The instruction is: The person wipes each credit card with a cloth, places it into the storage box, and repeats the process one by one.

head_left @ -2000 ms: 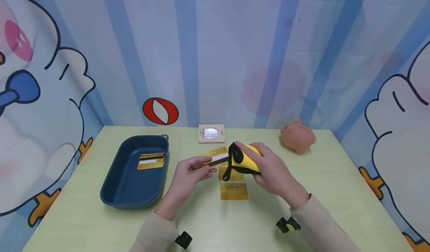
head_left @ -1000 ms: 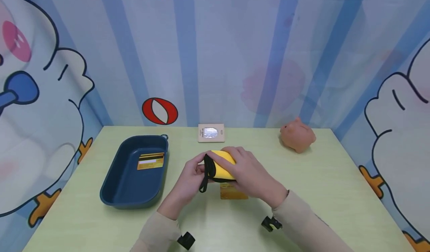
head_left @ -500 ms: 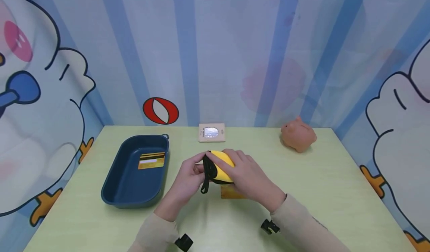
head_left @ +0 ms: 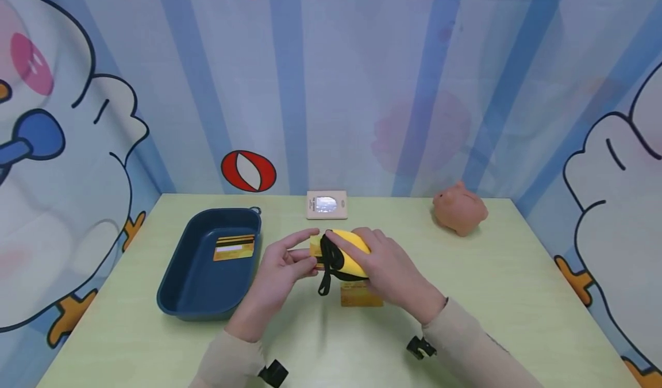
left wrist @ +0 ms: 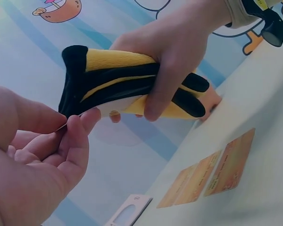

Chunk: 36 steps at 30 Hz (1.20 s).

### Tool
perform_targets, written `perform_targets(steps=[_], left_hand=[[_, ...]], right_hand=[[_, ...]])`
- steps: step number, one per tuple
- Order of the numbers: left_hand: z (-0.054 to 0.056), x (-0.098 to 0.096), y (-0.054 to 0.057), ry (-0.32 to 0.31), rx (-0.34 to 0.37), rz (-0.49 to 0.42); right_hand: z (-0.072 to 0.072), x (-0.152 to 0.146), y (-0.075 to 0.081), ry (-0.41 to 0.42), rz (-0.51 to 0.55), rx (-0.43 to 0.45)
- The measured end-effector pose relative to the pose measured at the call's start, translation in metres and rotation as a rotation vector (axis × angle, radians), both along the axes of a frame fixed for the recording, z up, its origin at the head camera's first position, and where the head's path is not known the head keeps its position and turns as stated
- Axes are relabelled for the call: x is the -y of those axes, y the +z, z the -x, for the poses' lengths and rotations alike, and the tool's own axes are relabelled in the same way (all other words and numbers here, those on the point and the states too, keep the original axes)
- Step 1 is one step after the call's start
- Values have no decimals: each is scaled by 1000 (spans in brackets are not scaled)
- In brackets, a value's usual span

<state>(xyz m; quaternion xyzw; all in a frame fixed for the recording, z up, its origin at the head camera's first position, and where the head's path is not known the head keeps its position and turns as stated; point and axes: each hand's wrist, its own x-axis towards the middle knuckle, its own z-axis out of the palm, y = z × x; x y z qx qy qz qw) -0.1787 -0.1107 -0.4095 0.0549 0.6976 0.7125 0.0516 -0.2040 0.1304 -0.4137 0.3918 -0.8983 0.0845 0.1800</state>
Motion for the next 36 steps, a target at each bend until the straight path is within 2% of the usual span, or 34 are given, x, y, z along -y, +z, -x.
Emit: perform_targets(steps=[5,9,18,26,36], left_hand=[[-1,8,4,-16,12,-9],[-1,14,6,-27,19,-6],[-3,28,8,-17,46,52],[-6,59,17,-21,2,119],[-3,102,30,68,-58,294]], right_hand=[[2,-4,-1,-4,10,-4],[4,-10,-1,-21,16,29],[9,-25,4,-34,52,32],[10,-35,1,-36,75,38],[10,-42,-3,-44,98,41]])
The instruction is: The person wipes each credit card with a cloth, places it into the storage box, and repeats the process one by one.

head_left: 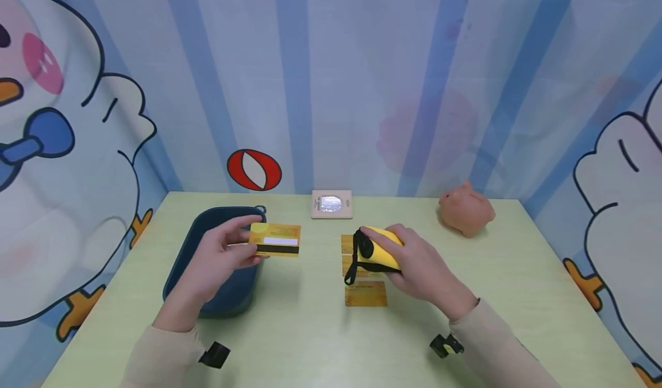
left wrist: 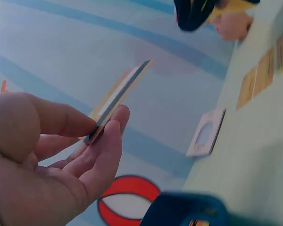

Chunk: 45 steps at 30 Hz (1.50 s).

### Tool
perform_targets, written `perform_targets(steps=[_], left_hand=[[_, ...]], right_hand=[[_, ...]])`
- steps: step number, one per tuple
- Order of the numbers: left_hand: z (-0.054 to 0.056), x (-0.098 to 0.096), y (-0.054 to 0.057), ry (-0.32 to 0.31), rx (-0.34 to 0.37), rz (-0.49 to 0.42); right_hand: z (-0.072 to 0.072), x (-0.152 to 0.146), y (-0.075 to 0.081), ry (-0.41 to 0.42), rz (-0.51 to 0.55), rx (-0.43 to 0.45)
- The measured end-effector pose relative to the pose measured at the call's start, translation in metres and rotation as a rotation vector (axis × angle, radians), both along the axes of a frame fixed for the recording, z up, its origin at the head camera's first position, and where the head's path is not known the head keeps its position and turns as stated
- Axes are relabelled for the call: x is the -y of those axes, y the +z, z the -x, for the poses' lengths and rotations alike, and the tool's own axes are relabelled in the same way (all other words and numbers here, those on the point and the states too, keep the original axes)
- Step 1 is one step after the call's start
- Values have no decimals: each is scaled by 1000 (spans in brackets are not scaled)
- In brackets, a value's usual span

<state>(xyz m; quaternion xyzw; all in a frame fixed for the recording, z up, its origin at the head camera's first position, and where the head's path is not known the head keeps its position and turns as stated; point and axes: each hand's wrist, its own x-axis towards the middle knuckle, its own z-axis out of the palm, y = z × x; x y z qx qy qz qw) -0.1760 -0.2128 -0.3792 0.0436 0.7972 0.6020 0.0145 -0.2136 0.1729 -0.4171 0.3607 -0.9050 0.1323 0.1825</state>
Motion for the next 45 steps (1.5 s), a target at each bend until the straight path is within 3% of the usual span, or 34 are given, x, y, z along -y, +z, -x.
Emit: perform_targets(steps=[6,14,18,24,31,39,45], left_hand=[[4,24,0,88,-24,77],[9,43,-5,219,19,221],[11,49,-12,250,43,317],[16,52,-29,212,61,484],[21,50,-42,133,173,576],[23,52,-44,72,251,677],[24,51,-42,59,285,738]], right_hand=[[0,-7,-3,-9,-4,-11],[-2,-15,-4,-27,-7,-9],[-3,-16,-5,-21,-10,-11],[-3,-15,-6,-4,-12,-23],[-3,-12,-4,10,-16,-20],[-3,-12,-4,6,-17,-11],[-3,-10,-3,12,-18,-12]])
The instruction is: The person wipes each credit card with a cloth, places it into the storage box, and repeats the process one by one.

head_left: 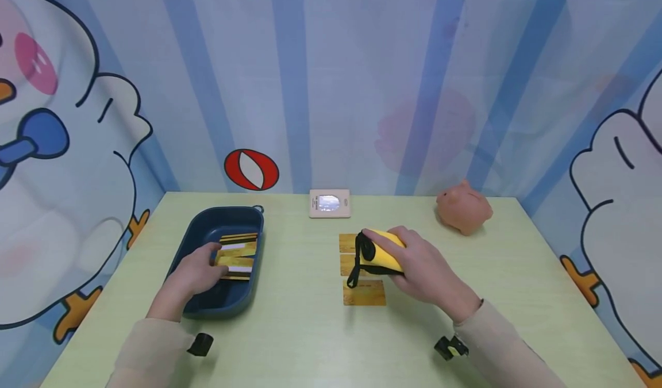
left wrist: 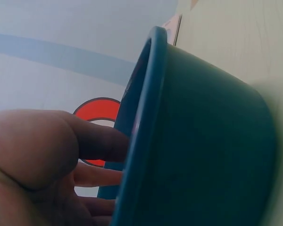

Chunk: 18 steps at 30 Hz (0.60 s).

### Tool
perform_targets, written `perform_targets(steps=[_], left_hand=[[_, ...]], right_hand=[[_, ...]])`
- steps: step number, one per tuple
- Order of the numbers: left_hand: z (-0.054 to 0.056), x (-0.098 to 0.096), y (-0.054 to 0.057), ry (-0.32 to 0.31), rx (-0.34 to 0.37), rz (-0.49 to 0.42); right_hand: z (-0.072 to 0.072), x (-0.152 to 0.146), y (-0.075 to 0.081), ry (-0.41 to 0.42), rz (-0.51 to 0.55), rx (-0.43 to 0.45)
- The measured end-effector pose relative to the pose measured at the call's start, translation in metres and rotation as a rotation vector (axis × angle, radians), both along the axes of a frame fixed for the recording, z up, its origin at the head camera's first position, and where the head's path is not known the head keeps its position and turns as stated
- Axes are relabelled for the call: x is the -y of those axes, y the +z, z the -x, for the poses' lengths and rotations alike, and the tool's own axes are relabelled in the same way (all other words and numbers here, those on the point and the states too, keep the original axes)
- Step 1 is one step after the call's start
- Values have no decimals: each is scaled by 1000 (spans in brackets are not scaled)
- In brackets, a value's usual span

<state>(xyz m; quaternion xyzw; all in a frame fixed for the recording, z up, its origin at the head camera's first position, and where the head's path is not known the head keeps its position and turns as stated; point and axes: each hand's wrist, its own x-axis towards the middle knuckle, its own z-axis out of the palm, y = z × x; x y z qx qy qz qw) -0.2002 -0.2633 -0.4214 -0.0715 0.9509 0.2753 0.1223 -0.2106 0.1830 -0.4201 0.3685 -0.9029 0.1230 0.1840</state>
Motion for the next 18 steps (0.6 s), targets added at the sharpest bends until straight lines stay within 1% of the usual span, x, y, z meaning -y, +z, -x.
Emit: perform_targets(steps=[8,18], left_hand=[[0,2,1,6,15,17],[-1,0,1,31,29,-1]], right_hand=[[0,1,2,-11,-10,12],[-3,-1,-1,-14,3,19]])
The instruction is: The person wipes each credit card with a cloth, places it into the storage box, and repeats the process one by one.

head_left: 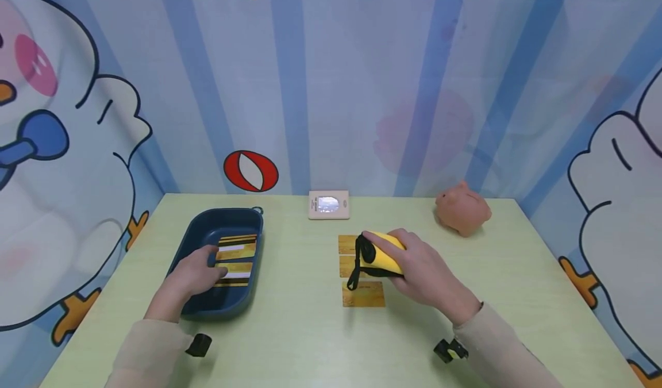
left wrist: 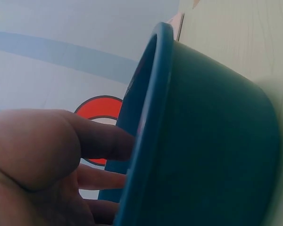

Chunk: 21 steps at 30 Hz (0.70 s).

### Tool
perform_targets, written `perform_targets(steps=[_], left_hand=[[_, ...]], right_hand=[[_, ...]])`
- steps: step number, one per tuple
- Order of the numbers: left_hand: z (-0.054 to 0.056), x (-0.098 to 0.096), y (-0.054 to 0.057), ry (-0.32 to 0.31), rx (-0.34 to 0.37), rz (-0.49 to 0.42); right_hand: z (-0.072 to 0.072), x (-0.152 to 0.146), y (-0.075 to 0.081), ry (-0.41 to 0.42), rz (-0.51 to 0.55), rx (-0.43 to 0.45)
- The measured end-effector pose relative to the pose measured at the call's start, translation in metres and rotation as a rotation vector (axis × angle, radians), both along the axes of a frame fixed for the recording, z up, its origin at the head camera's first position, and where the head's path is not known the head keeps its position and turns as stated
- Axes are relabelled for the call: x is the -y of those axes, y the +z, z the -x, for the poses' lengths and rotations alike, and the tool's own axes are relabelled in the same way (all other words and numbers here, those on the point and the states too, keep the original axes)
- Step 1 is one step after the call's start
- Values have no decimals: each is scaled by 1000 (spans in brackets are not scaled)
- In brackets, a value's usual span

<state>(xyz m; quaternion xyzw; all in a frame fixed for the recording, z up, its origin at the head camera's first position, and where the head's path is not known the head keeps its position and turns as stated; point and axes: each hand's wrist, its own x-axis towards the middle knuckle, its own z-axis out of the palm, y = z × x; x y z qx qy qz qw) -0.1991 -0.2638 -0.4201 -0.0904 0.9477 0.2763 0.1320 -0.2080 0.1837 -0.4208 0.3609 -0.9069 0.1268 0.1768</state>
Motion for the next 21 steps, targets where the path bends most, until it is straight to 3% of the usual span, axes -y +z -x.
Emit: perform_targets(steps=[5,8,12,17,19,21], left_hand=[[0,1,-2,-2,-4,-6],[-3,-1,0,-10,-44,-14],[-13,-13,9,-30,-198,-78],[-30,-47,22,-56,-430,-234],[-35,-64,25,-109,-467,-268],[-37,-81,25,-189,-445,-292]], right_hand=[[-1,1,0,4,2,-4],[-1,1,1,-4,-1,4],[-1,-2,3,-24,6,10],[1,-4,2,-30,15,7],[1,-5,1,-33,15,4],[2,-5,1,-36,16,0]])
